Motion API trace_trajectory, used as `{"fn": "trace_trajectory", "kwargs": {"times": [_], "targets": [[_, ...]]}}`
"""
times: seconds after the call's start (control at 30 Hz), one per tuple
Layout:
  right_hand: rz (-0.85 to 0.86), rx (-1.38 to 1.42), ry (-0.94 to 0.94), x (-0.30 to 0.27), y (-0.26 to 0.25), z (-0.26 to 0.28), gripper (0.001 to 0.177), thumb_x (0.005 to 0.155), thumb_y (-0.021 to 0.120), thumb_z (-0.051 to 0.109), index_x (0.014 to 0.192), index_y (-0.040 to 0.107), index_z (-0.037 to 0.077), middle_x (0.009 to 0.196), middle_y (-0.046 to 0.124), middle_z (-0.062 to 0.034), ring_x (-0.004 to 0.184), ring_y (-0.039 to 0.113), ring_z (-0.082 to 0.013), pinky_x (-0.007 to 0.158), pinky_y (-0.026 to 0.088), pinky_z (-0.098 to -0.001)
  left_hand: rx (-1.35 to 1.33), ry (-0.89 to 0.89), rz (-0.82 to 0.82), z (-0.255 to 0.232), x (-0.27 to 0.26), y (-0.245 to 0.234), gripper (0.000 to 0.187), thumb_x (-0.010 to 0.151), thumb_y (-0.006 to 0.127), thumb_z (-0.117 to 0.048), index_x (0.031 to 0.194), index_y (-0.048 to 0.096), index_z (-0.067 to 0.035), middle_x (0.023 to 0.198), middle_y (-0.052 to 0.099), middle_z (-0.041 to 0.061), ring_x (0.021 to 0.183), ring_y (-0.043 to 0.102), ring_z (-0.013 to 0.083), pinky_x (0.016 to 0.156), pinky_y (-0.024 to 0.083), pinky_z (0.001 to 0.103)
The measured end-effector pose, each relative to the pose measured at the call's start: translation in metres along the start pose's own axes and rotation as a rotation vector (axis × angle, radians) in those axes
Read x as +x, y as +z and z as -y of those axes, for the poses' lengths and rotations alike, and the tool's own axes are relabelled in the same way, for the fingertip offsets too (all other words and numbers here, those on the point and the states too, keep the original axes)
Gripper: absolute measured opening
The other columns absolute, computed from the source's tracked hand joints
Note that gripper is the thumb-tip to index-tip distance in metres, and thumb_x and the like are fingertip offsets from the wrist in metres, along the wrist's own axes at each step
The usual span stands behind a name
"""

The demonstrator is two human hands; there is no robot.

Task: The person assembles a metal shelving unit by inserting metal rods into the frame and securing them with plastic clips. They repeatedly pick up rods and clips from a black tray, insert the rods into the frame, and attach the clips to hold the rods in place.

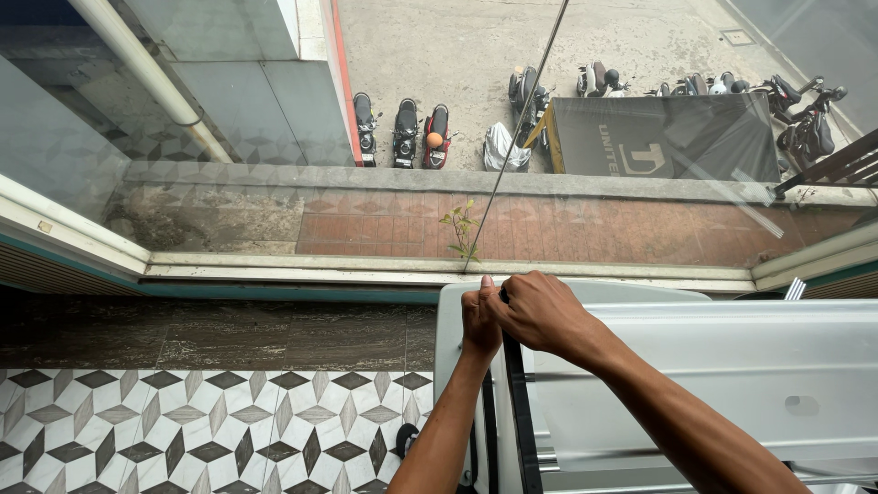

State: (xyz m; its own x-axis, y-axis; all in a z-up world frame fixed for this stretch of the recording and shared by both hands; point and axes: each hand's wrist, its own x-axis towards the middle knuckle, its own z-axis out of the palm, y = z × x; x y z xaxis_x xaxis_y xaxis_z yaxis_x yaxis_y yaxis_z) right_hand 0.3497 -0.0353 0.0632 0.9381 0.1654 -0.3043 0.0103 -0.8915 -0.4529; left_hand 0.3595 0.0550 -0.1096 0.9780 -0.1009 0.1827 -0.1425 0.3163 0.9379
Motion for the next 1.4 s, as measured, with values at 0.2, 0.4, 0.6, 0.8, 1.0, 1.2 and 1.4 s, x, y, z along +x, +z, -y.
{"fn": "trace_trajectory", "kwargs": {"times": [0.2,0.4,0.6,0.8,1.0,1.2,1.4], "targets": [[0.038,-0.028,0.032,0.007,0.002,-0.009,0.076,0.103,0.04,0.054,0.048,0.056,0.005,0.036,0.041,-0.0046,0.033,0.036,-0.0169,0.037,0.039,-0.0359,-0.065,-0.054,-0.004,0.008,0.002,0.001,0.067,0.113,0.036,-0.042,0.055,0.03,-0.008,0.048,0.034,-0.003,0.048,0.028,0.0063,0.047,0.025,0.029],[0.087,-0.082,0.083,0.017,-0.004,-0.017,0.069,0.099,0.048,0.051,0.052,0.061,0.002,0.041,0.051,-0.0089,0.038,0.048,-0.0218,0.045,0.047,-0.0417,-0.133,-0.04,0.205,-0.027,-0.008,-0.02,0.041,0.11,0.046,-0.038,0.101,0.063,-0.003,0.078,0.056,-0.004,0.073,0.044,0.0046,0.07,0.038,0.023],[0.105,-0.085,0.08,0.02,-0.006,-0.014,0.069,0.098,0.051,0.055,0.058,0.066,0.001,0.044,0.055,-0.0097,0.042,0.056,-0.0235,0.051,0.05,-0.0451,-0.099,-0.054,0.304,-0.038,-0.006,-0.031,0.043,0.108,0.055,-0.041,0.118,0.069,-0.002,0.087,0.062,-0.003,0.081,0.051,0.0057,0.073,0.042,0.022],[0.133,-0.077,0.102,0.022,-0.007,-0.015,0.069,0.096,0.05,0.058,0.065,0.071,0.0,0.048,0.06,-0.0135,0.048,0.062,-0.0274,0.055,0.053,-0.0465,-0.194,-0.059,0.307,-0.025,-0.003,-0.035,0.035,0.102,0.067,-0.035,0.113,0.073,-0.003,0.095,0.068,-0.002,0.09,0.058,0.0057,0.079,0.047,0.022],[0.095,-0.083,0.103,0.022,-0.004,-0.017,0.063,0.095,0.054,0.054,0.069,0.073,0.0,0.05,0.062,-0.0123,0.049,0.063,-0.0252,0.054,0.054,-0.0445,-0.232,-0.093,0.23,-0.014,-0.006,-0.033,0.032,0.1,0.072,-0.032,0.113,0.077,-0.004,0.091,0.07,-0.002,0.084,0.057,0.0051,0.076,0.046,0.022],[0.089,-0.075,0.111,0.02,-0.003,-0.014,0.063,0.095,0.053,0.051,0.061,0.07,0.0,0.046,0.058,-0.0111,0.043,0.057,-0.0239,0.049,0.051,-0.0428,-0.359,-0.113,0.222,-0.004,-0.006,-0.034,0.028,0.097,0.075,-0.027,0.113,0.077,-0.005,0.092,0.074,0.0,0.085,0.061,0.0064,0.08,0.049,0.024],[0.075,-0.079,0.101,0.019,-0.004,-0.012,0.062,0.096,0.052,0.047,0.057,0.066,0.001,0.042,0.053,-0.0071,0.038,0.049,-0.0202,0.043,0.047,-0.0394,-0.42,-0.121,0.223,-0.003,-0.004,-0.034,0.03,0.094,0.077,-0.025,0.114,0.075,-0.004,0.099,0.076,0.002,0.091,0.065,0.0078,0.086,0.051,0.025]]}}
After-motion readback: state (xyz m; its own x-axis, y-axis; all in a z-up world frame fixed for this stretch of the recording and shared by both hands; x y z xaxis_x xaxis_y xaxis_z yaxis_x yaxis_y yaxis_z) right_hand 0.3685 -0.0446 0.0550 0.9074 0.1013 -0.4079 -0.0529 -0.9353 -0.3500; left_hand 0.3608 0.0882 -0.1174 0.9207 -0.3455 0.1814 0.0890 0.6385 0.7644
